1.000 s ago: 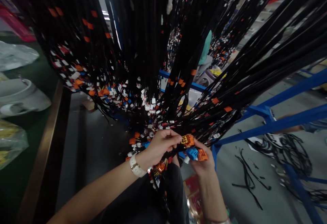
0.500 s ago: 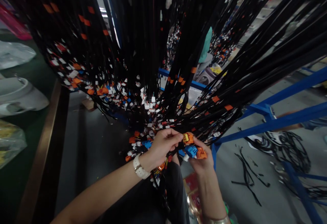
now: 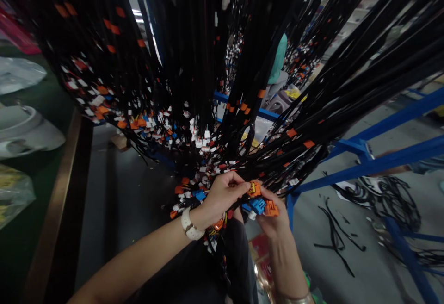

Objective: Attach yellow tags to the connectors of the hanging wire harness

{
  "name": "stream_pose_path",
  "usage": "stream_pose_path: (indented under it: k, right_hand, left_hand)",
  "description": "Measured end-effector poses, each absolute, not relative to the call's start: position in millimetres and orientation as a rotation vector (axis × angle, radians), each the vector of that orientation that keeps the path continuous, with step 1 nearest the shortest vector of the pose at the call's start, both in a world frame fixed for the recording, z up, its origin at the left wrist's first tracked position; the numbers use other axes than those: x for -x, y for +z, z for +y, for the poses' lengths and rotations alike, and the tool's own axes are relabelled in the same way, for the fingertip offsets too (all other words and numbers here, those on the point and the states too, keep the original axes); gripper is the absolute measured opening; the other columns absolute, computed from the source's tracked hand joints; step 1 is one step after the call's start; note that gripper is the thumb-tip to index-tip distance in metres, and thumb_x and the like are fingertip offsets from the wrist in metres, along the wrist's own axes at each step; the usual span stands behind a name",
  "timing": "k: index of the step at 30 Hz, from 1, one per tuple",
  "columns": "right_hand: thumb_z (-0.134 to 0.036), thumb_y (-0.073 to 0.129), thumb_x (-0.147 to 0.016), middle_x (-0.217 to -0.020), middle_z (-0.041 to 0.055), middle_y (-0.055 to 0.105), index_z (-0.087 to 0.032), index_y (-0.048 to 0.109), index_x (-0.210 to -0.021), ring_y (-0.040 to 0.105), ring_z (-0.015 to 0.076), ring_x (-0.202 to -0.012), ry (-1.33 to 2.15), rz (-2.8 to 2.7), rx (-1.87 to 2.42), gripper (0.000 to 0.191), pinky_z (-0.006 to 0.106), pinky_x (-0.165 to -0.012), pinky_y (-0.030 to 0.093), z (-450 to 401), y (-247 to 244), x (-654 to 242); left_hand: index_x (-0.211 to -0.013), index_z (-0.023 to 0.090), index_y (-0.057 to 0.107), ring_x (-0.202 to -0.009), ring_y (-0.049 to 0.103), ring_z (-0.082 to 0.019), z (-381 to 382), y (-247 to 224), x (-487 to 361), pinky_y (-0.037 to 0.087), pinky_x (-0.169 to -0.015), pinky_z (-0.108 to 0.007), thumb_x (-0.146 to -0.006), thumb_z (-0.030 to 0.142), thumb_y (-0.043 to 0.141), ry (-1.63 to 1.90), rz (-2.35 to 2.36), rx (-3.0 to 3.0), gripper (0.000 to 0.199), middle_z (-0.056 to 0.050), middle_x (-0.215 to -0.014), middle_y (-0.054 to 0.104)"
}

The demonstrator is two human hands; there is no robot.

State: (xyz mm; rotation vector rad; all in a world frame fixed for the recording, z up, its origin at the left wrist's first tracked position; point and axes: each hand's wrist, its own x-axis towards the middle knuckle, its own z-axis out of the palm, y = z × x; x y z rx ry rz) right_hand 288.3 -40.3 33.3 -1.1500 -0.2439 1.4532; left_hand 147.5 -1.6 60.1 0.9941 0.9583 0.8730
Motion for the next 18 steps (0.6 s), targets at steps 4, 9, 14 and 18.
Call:
stream_pose_path:
  k: [4, 9, 14, 18]
  right_hand:
    - [-0.024, 0.075, -0.055, -0.069, 0.0007, 0.072, -0.018, 0.071, -0.077, 0.066, 0.0189, -0.060, 1.476, -0.238, 1.147, 0.023, 0.030, -0.062, 0.054, -40.8, 36.0, -285.9]
    - [-0.026, 0.074, -0.057, -0.072, -0.0002, 0.073, -0.020, 0.071, -0.078, 0.067, 0.0193, -0.064, 1.447, -0.273, 1.137, 0.022, 0.030, -0.064, 0.053, -41.2, 33.6, -285.3]
    - [-0.025, 0.074, -0.057, -0.067, -0.0009, 0.072, -0.020, 0.070, -0.078, 0.064, 0.0168, -0.057, 1.436, -0.248, 1.137, 0.022, 0.028, -0.057, 0.051, -41.6, 30.7, -286.4]
    - [-0.025, 0.073, -0.057, -0.069, -0.0003, 0.072, -0.019, 0.071, -0.078, 0.064, 0.0175, -0.057, 1.456, -0.214, 1.150, 0.022, 0.030, -0.060, 0.052, -42.8, 31.6, -285.9]
  left_hand:
    - [-0.066, 0.016, 0.053, -0.059, 0.047, -0.009, -3.6, 58.3, -146.7, 0.038, -0.057, -0.021, -0.071, 0.029, 0.061, 0.919, 0.969, -1.102, 0.016, 0.002, -0.062, 0.052]
    - [-0.068, 0.017, 0.053, -0.057, 0.046, -0.008, -7.7, 59.0, -145.2, 0.037, -0.055, -0.020, -0.070, 0.033, 0.065, 0.910, 0.902, -1.041, 0.021, 0.003, -0.060, 0.051]
    - [-0.070, 0.017, 0.048, -0.046, 0.039, -0.005, -8.8, 60.2, -144.5, 0.032, -0.045, -0.018, -0.062, 0.041, 0.073, 0.775, 0.760, -0.798, 0.035, 0.007, -0.054, 0.045]
    - [-0.077, 0.016, 0.049, -0.050, 0.044, -0.005, -7.4, 65.0, -145.8, 0.034, -0.044, -0.017, -0.061, 0.034, 0.075, 0.754, 0.735, -0.734, 0.035, 0.005, -0.063, 0.051]
